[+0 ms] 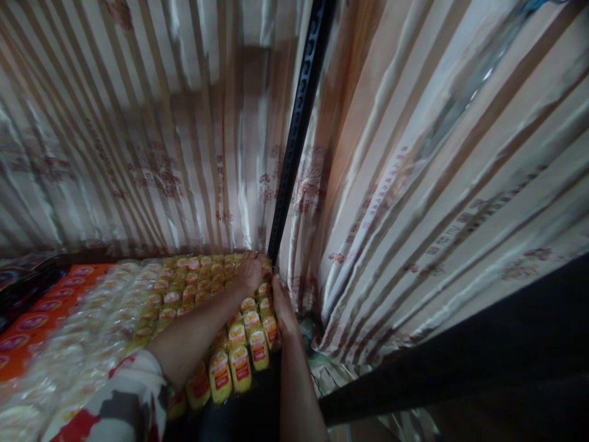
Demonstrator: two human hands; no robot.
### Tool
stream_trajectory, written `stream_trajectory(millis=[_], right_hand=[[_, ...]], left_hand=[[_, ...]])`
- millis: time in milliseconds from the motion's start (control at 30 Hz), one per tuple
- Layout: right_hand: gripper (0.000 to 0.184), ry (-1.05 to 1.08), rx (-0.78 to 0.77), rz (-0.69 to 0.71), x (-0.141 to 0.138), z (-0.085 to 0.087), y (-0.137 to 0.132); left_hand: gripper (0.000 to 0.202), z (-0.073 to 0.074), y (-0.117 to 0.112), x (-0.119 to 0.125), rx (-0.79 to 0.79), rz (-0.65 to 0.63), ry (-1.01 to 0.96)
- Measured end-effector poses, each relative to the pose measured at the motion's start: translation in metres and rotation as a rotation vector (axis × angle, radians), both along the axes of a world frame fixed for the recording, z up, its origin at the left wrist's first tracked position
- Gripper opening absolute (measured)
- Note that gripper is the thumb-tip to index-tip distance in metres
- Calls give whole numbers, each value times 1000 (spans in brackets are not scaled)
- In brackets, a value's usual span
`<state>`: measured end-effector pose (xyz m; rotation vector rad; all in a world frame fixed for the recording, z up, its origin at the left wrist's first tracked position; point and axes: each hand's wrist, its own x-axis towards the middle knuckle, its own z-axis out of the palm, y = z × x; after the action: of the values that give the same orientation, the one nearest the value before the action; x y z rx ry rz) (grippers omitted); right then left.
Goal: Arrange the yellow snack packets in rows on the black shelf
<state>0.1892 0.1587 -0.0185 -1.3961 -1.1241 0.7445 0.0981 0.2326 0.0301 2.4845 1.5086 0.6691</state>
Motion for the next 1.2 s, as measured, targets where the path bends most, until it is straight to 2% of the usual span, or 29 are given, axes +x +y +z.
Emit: stream_trajectory(millis=[133, 233, 333, 500, 600, 700, 867, 1000, 1200], right_hand=[[62, 82, -34, 43, 0, 6, -5], [64, 114, -37, 28, 0, 12, -13], [68, 121, -51, -3, 1, 17, -21], [78, 46, -55, -84, -1, 19, -39], [85, 64, -45, -94, -8, 20, -57], [83, 70, -49, -96, -18, 20, -82], [67, 28, -49, -121, -41, 16, -125], [59, -29, -43, -139, -70, 9, -162], [47, -36, -18, -58, -131, -18, -227]], left_hand=[[29, 2, -6, -1, 40, -9, -22], [23, 4, -19, -1, 84, -9, -67], [25, 8, -45, -1, 95, -30, -137], [31, 13, -98, 2, -78, -62, -244], [34, 12, -123, -1, -132, -73, -347], [33, 9, -143, -9, -142, -86, -437], [33, -1, -180, -31, -170, -89, -542], [32, -14, -218, -61, -206, -110, -630], [27, -45, -286, -120, -299, -74, -719]])
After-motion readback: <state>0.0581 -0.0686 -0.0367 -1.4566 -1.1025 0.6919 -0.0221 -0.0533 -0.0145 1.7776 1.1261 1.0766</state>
